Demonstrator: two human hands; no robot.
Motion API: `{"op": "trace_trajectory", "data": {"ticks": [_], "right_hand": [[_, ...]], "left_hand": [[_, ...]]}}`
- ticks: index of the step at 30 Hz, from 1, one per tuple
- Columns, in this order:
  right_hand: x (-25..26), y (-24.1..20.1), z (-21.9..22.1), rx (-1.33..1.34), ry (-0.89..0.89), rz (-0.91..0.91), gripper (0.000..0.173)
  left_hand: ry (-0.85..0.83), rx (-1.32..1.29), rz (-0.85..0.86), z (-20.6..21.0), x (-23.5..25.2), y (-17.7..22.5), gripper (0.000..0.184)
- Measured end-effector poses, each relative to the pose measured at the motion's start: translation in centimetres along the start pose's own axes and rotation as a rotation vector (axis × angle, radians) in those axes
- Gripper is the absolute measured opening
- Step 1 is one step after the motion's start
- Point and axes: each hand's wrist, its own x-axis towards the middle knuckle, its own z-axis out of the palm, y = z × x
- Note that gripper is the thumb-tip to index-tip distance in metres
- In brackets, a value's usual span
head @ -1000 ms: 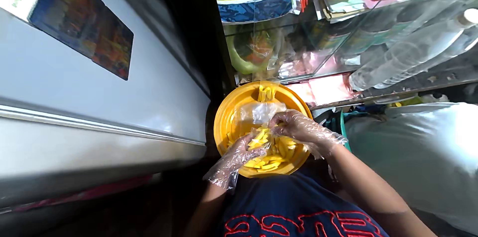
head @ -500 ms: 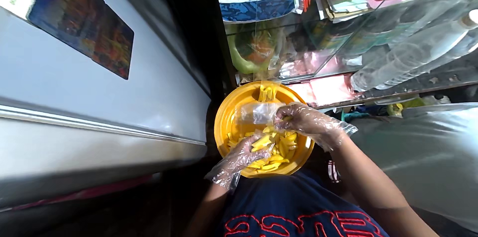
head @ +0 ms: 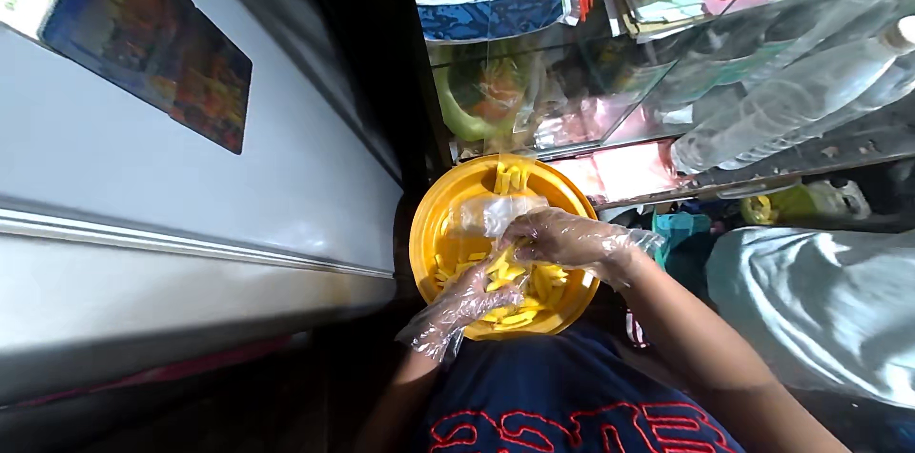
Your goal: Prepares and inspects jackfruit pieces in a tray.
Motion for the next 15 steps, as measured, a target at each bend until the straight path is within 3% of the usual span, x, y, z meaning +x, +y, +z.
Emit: {"op": "trace_trajectory", "data": {"ticks": [15], "right_hand": [[0.5,-0.3,1.6,-0.151,0.169,-0.093,0.01]], "left_hand": [[0.027,-0.113,-0.025,0.2,0.0,0.1,0.057]]}}
